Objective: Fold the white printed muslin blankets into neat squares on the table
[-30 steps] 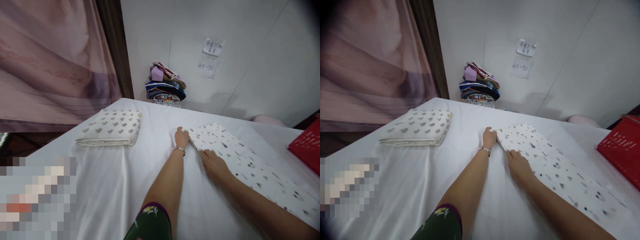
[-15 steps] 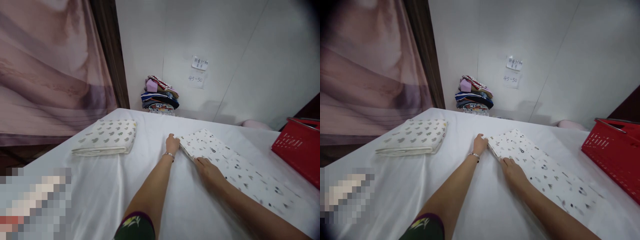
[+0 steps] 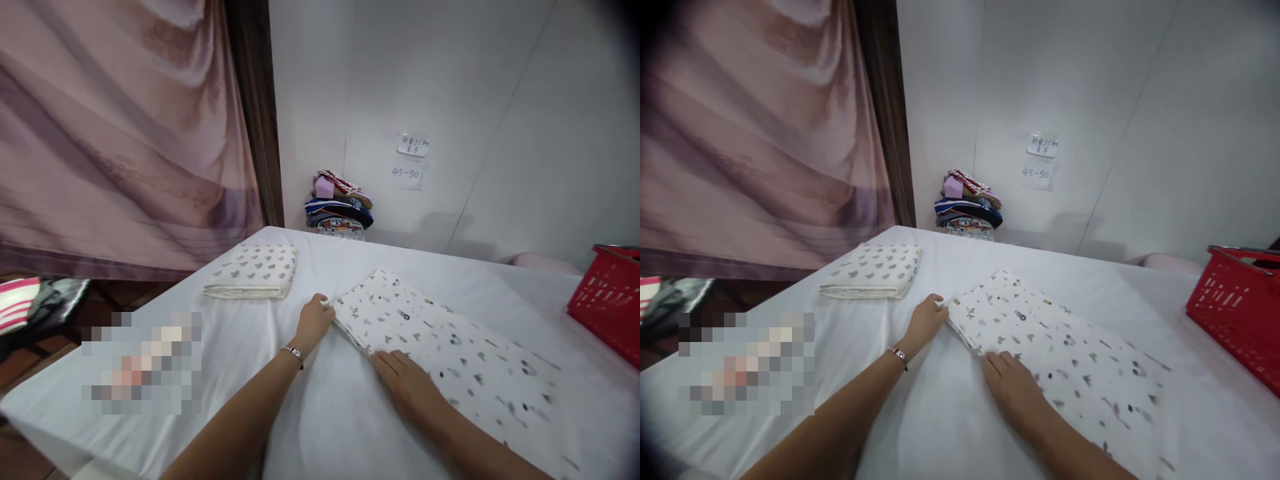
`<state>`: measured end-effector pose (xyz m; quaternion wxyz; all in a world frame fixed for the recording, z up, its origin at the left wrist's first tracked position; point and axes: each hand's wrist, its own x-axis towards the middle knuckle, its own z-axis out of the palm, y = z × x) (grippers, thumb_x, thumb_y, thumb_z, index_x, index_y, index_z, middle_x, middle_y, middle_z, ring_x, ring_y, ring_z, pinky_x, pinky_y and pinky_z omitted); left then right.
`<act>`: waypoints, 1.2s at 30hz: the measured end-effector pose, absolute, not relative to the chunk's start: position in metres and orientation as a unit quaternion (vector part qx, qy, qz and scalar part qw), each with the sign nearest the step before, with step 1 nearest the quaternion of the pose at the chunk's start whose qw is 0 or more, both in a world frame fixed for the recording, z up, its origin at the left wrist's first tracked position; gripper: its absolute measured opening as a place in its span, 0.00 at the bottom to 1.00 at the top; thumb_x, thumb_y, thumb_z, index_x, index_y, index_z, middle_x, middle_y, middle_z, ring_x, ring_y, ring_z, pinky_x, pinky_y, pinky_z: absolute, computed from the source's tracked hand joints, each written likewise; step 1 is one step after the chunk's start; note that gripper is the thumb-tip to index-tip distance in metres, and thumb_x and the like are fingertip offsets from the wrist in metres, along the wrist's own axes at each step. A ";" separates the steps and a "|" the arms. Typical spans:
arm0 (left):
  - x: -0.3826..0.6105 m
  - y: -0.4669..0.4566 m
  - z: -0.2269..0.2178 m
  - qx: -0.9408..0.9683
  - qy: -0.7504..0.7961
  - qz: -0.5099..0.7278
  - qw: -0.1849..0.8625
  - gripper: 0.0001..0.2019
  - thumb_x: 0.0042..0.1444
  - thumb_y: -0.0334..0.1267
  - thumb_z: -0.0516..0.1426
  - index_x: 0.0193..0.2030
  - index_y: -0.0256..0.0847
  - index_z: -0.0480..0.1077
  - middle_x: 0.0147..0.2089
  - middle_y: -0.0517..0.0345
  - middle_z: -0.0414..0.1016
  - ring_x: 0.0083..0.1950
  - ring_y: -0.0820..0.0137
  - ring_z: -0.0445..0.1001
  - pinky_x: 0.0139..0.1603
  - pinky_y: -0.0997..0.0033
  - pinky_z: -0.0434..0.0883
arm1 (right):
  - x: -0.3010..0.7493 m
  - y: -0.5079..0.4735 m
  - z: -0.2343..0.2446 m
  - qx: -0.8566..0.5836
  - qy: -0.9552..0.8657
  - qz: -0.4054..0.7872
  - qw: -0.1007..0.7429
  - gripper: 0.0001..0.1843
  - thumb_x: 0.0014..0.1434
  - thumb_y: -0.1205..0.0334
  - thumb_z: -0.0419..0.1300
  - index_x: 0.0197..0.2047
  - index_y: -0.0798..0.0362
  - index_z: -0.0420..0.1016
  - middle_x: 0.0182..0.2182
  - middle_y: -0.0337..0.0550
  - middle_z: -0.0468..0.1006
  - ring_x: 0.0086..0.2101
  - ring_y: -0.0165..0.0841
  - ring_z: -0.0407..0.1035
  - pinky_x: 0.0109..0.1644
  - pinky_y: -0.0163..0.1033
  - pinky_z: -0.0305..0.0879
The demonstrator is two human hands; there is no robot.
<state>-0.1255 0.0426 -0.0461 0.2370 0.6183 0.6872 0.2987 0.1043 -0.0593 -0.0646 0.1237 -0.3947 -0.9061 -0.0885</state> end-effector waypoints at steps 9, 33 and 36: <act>-0.121 0.038 -0.042 0.644 0.721 0.196 0.167 0.08 0.53 0.33 0.52 0.40 0.39 0.67 0.39 0.52 0.73 0.40 0.65 0.71 0.35 0.70 0.63 | 0.109 -0.063 -0.080 -0.355 -0.903 -0.134 0.200 0.26 0.54 0.80 0.46 0.54 0.56 0.64 0.48 0.50 0.72 0.43 0.38 0.66 0.43 0.44 0.68; -0.095 0.003 -0.073 0.913 0.312 0.251 0.081 0.08 0.60 0.32 0.51 0.36 0.42 0.71 0.37 0.60 0.72 0.40 0.72 0.66 0.42 0.69 0.61 | 0.179 0.071 -0.069 -0.607 -0.786 0.104 0.050 0.39 0.60 0.37 0.35 0.65 0.52 0.52 0.65 0.43 0.46 0.63 0.42 0.37 0.65 0.56 0.37; -0.095 0.004 -0.071 0.912 0.311 0.247 0.100 0.07 0.59 0.31 0.51 0.35 0.42 0.70 0.37 0.60 0.71 0.41 0.72 0.66 0.42 0.69 0.61 | 0.170 0.081 -0.064 -0.604 -0.793 0.062 0.055 0.38 0.61 0.37 0.32 0.66 0.51 0.51 0.66 0.41 0.41 0.64 0.39 0.33 0.65 0.54 0.35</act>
